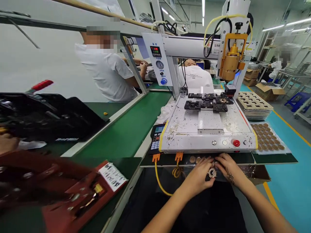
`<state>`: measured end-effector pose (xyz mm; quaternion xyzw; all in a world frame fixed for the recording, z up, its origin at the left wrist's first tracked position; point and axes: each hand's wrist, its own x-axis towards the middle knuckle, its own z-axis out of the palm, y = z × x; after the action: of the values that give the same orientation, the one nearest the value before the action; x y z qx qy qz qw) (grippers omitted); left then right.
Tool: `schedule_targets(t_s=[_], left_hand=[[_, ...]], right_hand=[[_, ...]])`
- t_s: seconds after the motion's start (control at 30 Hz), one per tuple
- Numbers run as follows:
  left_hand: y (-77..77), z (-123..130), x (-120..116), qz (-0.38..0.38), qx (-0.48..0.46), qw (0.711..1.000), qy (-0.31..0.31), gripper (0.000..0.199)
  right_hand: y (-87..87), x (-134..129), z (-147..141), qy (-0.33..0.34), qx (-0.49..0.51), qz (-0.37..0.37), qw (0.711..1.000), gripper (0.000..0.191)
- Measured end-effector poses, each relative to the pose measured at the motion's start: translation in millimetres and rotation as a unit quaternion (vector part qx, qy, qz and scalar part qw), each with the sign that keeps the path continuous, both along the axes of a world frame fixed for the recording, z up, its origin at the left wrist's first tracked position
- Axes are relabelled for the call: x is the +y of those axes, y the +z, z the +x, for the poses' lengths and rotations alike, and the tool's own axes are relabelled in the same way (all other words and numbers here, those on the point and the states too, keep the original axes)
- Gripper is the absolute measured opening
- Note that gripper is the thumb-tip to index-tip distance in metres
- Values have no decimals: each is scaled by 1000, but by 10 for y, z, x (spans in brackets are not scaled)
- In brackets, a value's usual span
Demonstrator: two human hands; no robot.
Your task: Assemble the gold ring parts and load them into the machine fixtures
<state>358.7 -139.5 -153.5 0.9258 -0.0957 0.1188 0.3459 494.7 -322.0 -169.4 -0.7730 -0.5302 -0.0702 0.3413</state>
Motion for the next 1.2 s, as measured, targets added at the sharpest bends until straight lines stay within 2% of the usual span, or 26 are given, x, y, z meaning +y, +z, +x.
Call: schedule_targets(t_s=[0.17, 0.33, 0.43, 0.53, 0.63, 0.77, 0.9, 1.07, 1.2], left_hand=[[-98, -54, -5, -17, 22, 1000, -8, 52], [4, -15, 41, -35, 60, 997, -28, 51], [54, -9, 85, -50, 88, 994, -36, 46], [60, 2, 103, -73, 98, 992, -30, 40], [50, 70, 91, -81, 64, 995, 7, 38], [55, 178, 107, -91, 24, 994, 49, 32], [72, 110, 213, -98, 20, 994, 30, 34], [84, -82, 216, -40, -15, 998, 36, 34], [97, -37, 81, 13, -10, 999, 52, 33]], right_hand=[[-129, -129, -17, 33, -64, -6, 997, 32], [-438, -218, 18, 85, -134, 48, 986, 41], [-536, -302, -86, 94, -151, 77, 981, 42], [-488, -415, -266, 65, -142, 94, 983, 39], [-341, -456, -385, 14, -113, 88, 990, 34], [-161, -318, -354, -12, -44, 35, 998, 21], [-123, -166, -288, -33, 3, 14, 999, 24], [-146, -120, -261, -66, 50, 50, 995, 17], [-81, -200, -222, -107, 76, 99, 986, 13]])
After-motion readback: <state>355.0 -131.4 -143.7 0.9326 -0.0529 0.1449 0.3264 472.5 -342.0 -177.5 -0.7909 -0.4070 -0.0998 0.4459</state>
